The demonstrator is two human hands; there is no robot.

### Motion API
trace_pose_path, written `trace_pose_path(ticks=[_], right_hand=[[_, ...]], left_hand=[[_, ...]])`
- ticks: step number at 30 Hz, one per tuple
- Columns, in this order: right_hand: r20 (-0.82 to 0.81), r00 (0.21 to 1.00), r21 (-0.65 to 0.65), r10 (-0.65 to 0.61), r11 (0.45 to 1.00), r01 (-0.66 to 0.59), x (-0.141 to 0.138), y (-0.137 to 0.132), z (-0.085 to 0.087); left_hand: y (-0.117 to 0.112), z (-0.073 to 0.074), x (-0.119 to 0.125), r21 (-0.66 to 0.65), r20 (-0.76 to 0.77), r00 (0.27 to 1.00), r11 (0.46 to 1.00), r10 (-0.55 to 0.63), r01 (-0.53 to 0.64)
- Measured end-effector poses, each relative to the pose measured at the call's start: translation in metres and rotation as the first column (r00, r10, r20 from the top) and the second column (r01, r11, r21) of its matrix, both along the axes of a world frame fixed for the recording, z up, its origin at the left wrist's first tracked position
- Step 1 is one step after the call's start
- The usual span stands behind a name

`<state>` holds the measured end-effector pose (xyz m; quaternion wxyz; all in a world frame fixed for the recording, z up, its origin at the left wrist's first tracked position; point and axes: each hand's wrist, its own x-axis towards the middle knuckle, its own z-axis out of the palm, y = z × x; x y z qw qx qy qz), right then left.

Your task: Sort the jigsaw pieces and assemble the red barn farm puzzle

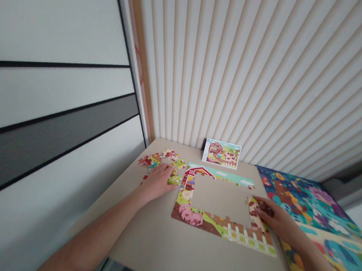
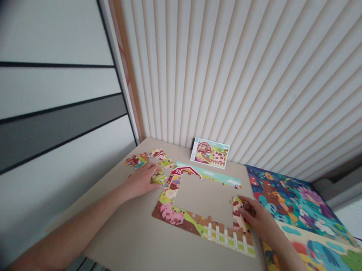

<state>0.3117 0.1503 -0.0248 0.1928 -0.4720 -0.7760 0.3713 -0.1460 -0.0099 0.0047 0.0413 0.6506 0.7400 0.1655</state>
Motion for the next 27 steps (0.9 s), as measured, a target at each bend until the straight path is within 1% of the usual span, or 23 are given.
trace_pose_path(ticks=[4,7,10,12,15,18,20,22,25,27], right_hand=[[0.046,0.999,0.035,0.024,0.999,-0.025,0.006,0.004,-0.004],[0.048,0.999,0.041,0.015,0.999,-0.017,0.006,0.002,-0.003],[0.026,1.0,0.044,-0.005,0.999,0.004,0.001,-0.004,0.004],[0.029,1.0,0.049,-0.002,0.999,0.001,-0.003,-0.007,0.008],[0.03,1.0,0.062,0.0,0.998,-0.002,-0.006,-0.01,0.014],[0.02,1.0,0.059,0.0,0.998,-0.002,-0.007,-0.011,0.018],[0.009,1.0,0.059,0.001,0.998,-0.002,-0.008,-0.011,0.019],[0.001,1.0,0.059,0.008,0.998,-0.008,-0.009,-0.012,0.019],[-0.005,1.0,0.056,0.005,0.998,-0.005,-0.009,-0.011,0.015],[-0.002,1.0,0.054,-0.013,0.998,0.013,-0.009,-0.011,0.013]], left_hand=[[0.0,0.003,0.006,0.069,-0.003,1.0,0.997,-0.025,0.025],[0.001,0.003,0.007,0.072,-0.013,0.999,0.997,-0.034,0.035],[0.003,-0.002,0.003,0.059,-0.039,0.999,0.998,-0.015,0.017],[0.005,-0.007,0.0,0.073,-0.07,0.998,0.997,0.008,-0.003],[0.008,-0.014,-0.005,0.095,-0.129,0.991,0.995,-0.018,0.03],[0.009,-0.017,-0.002,0.13,-0.153,0.987,0.989,-0.052,0.072],[0.008,-0.014,0.006,0.16,-0.151,0.982,0.978,-0.113,0.137],[0.005,-0.01,0.019,0.189,-0.135,0.968,0.954,-0.211,0.234],[-0.001,-0.005,0.041,0.216,-0.097,0.923,0.897,-0.373,0.386],[-0.006,-0.004,0.054,0.204,-0.084,0.877,0.854,-0.472,0.479]])
